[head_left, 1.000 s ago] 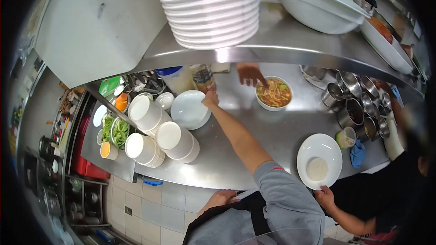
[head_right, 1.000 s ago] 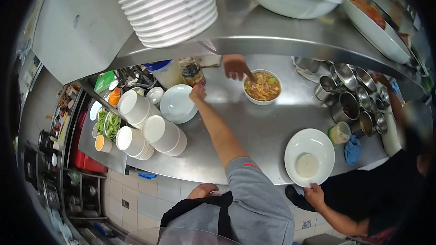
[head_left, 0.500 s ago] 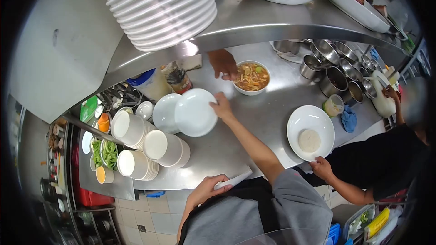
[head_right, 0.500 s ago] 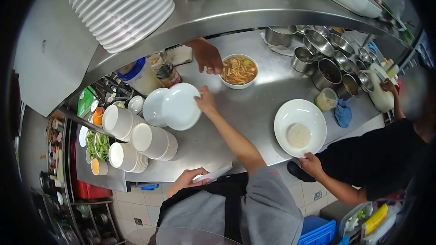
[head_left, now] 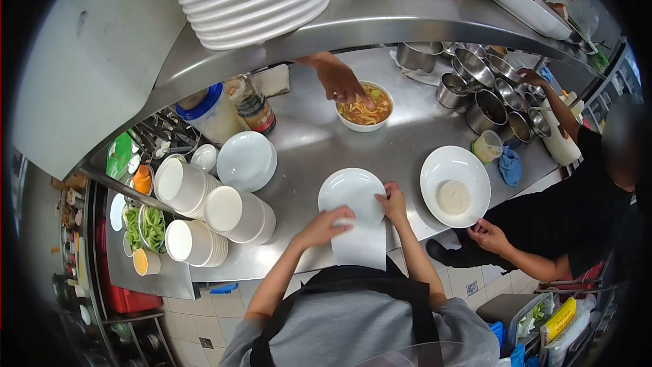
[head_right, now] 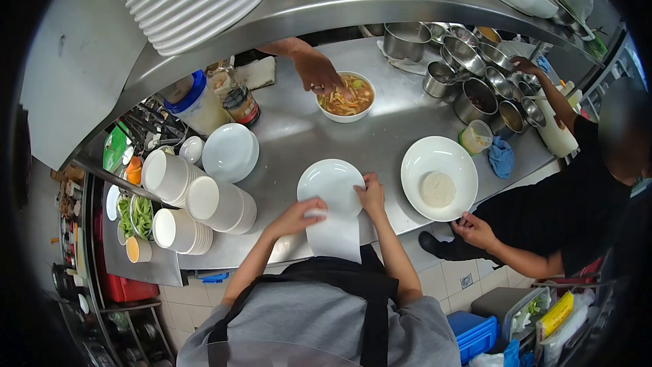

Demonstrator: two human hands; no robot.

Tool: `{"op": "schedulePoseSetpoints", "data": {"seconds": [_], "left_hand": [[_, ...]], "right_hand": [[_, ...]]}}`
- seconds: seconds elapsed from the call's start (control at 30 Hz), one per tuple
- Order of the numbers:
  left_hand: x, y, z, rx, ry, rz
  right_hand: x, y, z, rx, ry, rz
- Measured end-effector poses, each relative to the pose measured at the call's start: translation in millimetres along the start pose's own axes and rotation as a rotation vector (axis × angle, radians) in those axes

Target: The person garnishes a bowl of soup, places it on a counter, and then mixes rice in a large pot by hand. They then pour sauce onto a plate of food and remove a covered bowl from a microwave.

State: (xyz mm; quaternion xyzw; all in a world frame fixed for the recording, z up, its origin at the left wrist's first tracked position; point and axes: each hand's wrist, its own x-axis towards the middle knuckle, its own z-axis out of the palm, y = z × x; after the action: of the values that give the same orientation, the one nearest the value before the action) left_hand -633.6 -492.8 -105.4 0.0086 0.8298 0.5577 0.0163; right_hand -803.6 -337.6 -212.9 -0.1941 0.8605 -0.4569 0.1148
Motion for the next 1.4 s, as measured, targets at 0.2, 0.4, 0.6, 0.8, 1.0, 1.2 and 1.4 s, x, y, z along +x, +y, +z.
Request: {"op": "schedulePoseSetpoints", "data": {"seconds": [0.2, 0.4, 0.6, 0.8, 1.0, 1.2, 1.4], "left_hand": [[53.5, -86.3, 0.2, 0.178, 0.372, -0.101], [64.3, -87.4, 2.4, 0.508, 0.416, -0.236], [64.8, -73.8, 43.6, 0.869, 0.347, 0.001], [57.3, -89.4, 64.0, 0.955, 0.247, -0.008], [56.0, -86.4, 62.4, 0.963, 0.222, -0.015], [57.2, -83.0, 62.1, 0.958, 0.194, -0.040], [54.2, -65.4, 49.9, 0.875, 0.215, -0.037]], "right_hand": [[-8.8, -0.7, -16.5, -0.111, 0.073, -0.123], [-28.1, -0.2, -51.1, 0.008, 0.165, -0.220], [-56.9, 8.2, -68.4, 0.066, 0.150, -0.116], [-70.7, -7.8, -87.5, 0.052, 0.109, 0.082], [-53.0, 2.5, -92.4, 0.119, 0.085, 0.162], [2.0, -17.6, -73.2, 0.456, 0.018, 0.036], [129.9, -31.7, -31.7, 0.634, 0.017, 0.037]]}}
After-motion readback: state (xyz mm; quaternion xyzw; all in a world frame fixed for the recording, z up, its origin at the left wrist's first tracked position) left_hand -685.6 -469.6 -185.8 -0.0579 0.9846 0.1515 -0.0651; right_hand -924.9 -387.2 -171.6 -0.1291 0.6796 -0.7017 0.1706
